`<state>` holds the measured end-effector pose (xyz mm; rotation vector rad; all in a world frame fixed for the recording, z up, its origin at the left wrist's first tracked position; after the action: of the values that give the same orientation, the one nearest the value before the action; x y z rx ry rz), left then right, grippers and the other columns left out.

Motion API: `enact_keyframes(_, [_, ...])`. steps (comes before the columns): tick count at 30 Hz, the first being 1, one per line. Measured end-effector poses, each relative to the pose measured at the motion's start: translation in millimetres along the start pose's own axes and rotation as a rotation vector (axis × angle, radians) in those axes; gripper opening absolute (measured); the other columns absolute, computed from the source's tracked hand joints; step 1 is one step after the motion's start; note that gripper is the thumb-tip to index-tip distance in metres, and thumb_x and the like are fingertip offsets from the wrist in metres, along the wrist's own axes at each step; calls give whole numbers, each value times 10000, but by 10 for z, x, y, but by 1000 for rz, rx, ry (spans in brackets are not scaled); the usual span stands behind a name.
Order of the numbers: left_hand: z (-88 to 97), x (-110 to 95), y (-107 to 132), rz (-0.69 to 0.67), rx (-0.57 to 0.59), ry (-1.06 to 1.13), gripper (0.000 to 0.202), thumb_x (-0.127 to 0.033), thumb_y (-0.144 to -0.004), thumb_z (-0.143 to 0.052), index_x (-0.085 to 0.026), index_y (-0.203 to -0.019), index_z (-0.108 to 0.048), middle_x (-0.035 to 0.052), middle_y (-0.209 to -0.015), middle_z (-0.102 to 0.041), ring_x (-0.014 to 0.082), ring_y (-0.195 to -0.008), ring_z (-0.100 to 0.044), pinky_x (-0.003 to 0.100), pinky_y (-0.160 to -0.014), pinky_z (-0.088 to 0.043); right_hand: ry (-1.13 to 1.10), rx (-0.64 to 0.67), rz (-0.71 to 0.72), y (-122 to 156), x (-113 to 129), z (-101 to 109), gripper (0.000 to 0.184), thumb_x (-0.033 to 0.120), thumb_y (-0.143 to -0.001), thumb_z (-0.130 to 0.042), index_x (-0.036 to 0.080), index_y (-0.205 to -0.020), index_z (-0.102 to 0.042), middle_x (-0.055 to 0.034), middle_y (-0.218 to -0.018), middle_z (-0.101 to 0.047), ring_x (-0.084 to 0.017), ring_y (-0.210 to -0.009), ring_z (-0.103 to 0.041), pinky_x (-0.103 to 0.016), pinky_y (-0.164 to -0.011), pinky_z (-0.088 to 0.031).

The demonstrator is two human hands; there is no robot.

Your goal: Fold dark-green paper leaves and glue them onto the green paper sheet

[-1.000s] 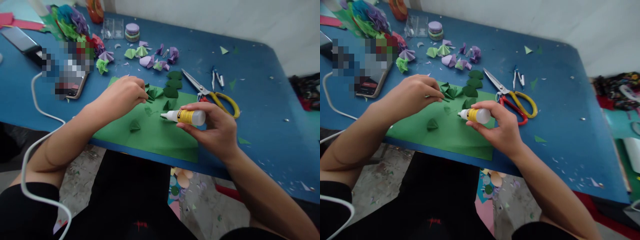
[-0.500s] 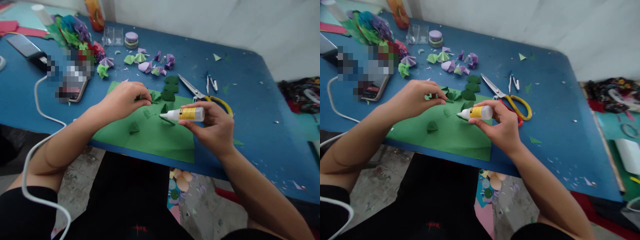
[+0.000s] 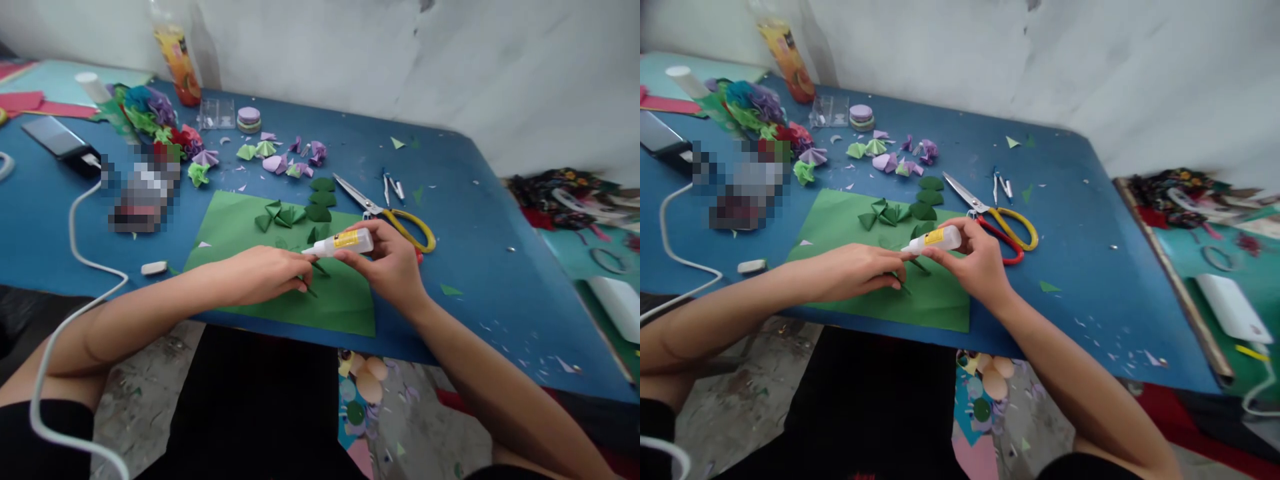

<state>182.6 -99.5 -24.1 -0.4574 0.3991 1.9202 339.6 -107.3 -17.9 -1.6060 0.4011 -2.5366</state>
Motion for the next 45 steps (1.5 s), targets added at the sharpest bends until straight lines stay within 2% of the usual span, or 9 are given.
enact_keyframes(8, [-48, 49, -6, 38, 54, 14, 184, -230, -881, -465, -181, -957, -625, 95, -1214, -598, 205, -927, -648, 278, -701, -477, -40, -36, 47, -11, 2, 9, 373, 423, -628, -758, 210, -869, -570, -11, -796, -652, -156, -700, -642, -285, -639, -559])
enact_keyframes(11, [9, 18, 36, 14, 76, 98, 181, -226, -874, -488, -191, -970, -638, 63, -1048, -681, 173, -838, -660, 251, -691, -463, -41, -70, 103, -12, 26, 45, 368, 413, -653, -744, 214, -915, -579, -37, -924, -669, -172, -806, -654, -306, -718, -560])
enact_keyframes(14, [183, -6, 103, -47, 50, 210, 177, -223, -865, -508, -203, -961, -655, 28, -950, -704, 137, -831, -651, 217, -714, -448, -20, -56, 151, -22, 60, 54, 391, 402, -661, -742, 221, -968, -580, -49, -1006, -672, -187, -877, -652, -330, -781, -547])
enact_keyframes(17, [439, 97, 185, -5, -60, 229, 160, -251, -836, -539, -206, -890, -683, 7, -876, -707, 116, -766, -635, 210, -693, -445, 63, -17, 183, -37, 136, 19, 371, 378, -675, -736, 222, -975, -582, -46, -997, -680, -187, -858, -655, -331, -772, -540])
enact_keyframes(20, [706, 305, 287, 119, -270, 172, 179, -308, -796, -570, -193, -842, -699, 9, -773, -696, 112, -665, -598, 228, -640, -437, 155, 22, 225, -58, 252, -73, 341, 340, -681, -734, 220, -961, -581, -35, -956, -688, -170, -797, -654, -309, -724, -534])
enact_keyframes(25, [903, 645, 407, 248, -508, 75, 250, -383, -768, -569, -180, -836, -699, 21, -651, -655, 110, -588, -545, 251, -604, -432, 223, 74, 244, -116, 320, -283, 313, 322, -686, -725, 208, -936, -575, -19, -879, -687, -166, -760, -646, -298, -681, -523])
enact_keyframes(28, [922, 792, 415, 294, -582, 2, 227, -364, -752, -582, -169, -797, -689, 38, -677, -659, 129, -629, -558, 268, -621, -439, 217, 72, 247, -140, 280, -337, 303, 311, -683, -724, 207, -925, -576, -15, -866, -685, -169, -768, -650, -304, -693, -526])
enact_keyframes(32, [911, 881, 402, 326, -596, -71, 191, -327, -742, -582, -165, -762, -681, 47, -712, -663, 155, -702, -589, 283, -675, -446, 188, 44, 240, -155, 209, -334, 290, 293, -681, -722, 213, -922, -581, -10, -872, -689, -161, -751, -655, -302, -677, -537])
enact_keyframes(45, [856, 824, 374, 379, -533, -140, 182, -333, -738, -598, -185, -780, -695, 37, -720, -665, 167, -693, -593, 273, -668, -432, 220, 12, 263, -157, 187, -365, 258, 226, -664, -743, 237, -879, -601, 7, -873, -699, -156, -744, -661, -288, -639, -541])
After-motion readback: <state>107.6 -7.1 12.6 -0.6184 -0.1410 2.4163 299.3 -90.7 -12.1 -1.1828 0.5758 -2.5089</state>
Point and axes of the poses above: each hand's wrist, its own y-axis away from the middle knuckle, its own z-axis out of the back of the hand, x = y × z, the point moved 6 cm from there along -y, towards the middle knuckle
